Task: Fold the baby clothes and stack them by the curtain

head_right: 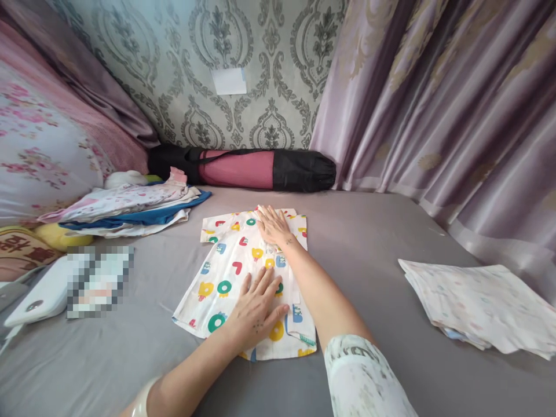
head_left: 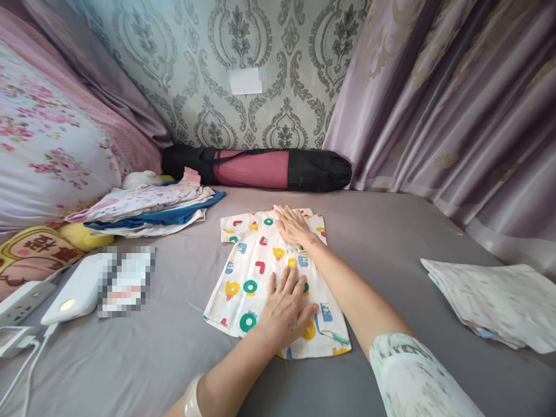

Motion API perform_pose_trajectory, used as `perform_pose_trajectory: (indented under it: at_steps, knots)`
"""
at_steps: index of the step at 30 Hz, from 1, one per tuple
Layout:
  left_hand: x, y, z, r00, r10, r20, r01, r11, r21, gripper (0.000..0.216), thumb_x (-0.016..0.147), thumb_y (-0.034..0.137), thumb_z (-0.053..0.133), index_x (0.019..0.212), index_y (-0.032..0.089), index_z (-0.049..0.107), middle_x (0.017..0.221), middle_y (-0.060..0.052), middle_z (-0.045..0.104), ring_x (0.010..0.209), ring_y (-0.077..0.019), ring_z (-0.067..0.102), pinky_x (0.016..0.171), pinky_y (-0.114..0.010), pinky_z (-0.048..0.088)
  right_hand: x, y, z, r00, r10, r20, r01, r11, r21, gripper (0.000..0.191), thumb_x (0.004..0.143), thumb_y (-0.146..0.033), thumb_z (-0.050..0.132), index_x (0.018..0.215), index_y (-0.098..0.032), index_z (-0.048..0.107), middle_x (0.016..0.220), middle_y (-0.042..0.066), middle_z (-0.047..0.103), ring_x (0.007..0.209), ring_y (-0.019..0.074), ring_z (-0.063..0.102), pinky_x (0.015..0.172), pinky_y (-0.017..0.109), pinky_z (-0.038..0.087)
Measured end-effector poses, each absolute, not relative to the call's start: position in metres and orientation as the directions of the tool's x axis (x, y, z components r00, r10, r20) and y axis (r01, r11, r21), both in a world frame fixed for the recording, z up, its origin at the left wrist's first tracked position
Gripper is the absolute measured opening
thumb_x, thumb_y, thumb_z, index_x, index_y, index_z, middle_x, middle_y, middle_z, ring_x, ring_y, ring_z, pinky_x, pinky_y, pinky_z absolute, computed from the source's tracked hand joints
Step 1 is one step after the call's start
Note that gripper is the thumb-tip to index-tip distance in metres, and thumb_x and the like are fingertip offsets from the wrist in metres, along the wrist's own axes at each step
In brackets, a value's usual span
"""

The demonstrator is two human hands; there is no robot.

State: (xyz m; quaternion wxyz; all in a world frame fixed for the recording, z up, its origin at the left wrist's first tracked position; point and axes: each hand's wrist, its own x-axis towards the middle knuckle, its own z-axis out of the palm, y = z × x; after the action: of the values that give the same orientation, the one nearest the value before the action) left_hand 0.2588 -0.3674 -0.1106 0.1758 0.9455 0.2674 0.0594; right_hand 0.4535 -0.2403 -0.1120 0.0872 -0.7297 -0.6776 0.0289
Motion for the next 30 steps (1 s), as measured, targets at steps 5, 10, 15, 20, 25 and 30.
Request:
perform_pose_trajectory:
  at_steps: [5,10,15,20,25,30]
  knots:
    - [0.257,-0.366,-0.118,0.851,0.523,0.044,0.472,-0.798,0.374,0.064,0.096,0.059,0.027,0.145,0.019,0.037,0.158,-0.011,0.023,0.147,-0.031,0.012,0.116,-0.059,0.016,0.448,-0.226,-0.12,0.071,0.997,-0.004,0.979,-0.07,-0.192,0.064,0.098,-0.043,0.014,0.153,-0.012,0.024,0.16,0.005,0.016,0.147,0.0205,0.012,0.119,0.037,0.007]
    - [0.258,-0.366,-0.119,0.849,0.527,0.037,0.477,-0.795,0.374,0.066,0.096,0.06,0.025,0.145,0.018,0.037,0.158,-0.012,0.023,0.147,-0.0314,0.012,0.116,-0.059,0.015,0.451,-0.224,-0.123,0.077,0.997,-0.009,0.969,-0.077,-0.237,0.064,0.098,-0.044,0.013,0.152,-0.012,0.024,0.16,0.005,0.018,0.147,0.0193,0.012,0.119,0.037,0.005]
    - [0.258,-0.366,-0.118,0.849,0.526,0.042,0.477,-0.8,0.363,0.064,0.096,0.059,0.026,0.145,0.019,0.038,0.158,-0.012,0.023,0.146,-0.0316,0.013,0.116,-0.059,0.016,0.455,-0.223,-0.114,0.117,0.992,-0.048,0.941,-0.126,-0.315,0.064,0.098,-0.044,0.006,0.153,-0.014,0.021,0.16,0.005,0.015,0.147,0.018,0.011,0.119,0.04,0.007]
    - [0.258,-0.367,-0.119,0.849,0.526,0.05,0.475,-0.802,0.362,0.065,0.096,0.059,0.025,0.144,0.018,0.038,0.157,-0.012,0.025,0.146,-0.0315,0.013,0.116,-0.059,0.015,0.462,-0.226,-0.119,0.214,0.977,-0.01,0.948,-0.21,-0.238,0.063,0.099,-0.043,0.012,0.152,-0.012,0.026,0.16,0.007,0.018,0.147,0.0218,0.01,0.119,0.045,0.002]
    - [0.258,-0.367,-0.119,0.849,0.525,0.059,0.471,-0.803,0.365,0.063,0.096,0.058,0.028,0.145,0.018,0.038,0.157,-0.012,0.024,0.147,-0.0314,0.012,0.116,-0.059,0.016,0.462,-0.225,-0.13,0.228,0.974,0.017,0.948,-0.218,-0.231,0.062,0.099,-0.044,0.013,0.151,-0.015,0.029,0.159,0.006,0.022,0.147,0.0213,0.013,0.119,0.046,0.004]
    - [0.258,-0.367,-0.114,0.854,0.519,0.022,0.48,-0.804,0.35,0.063,0.096,0.056,0.031,0.144,0.017,0.038,0.158,-0.013,0.023,0.146,-0.0318,0.013,0.115,-0.06,0.017,0.468,-0.23,-0.121,0.308,0.948,0.078,0.911,-0.27,-0.313,0.062,0.099,-0.039,0.007,0.151,-0.013,0.027,0.159,0.007,0.021,0.146,0.0187,0.015,0.119,0.041,0.01]
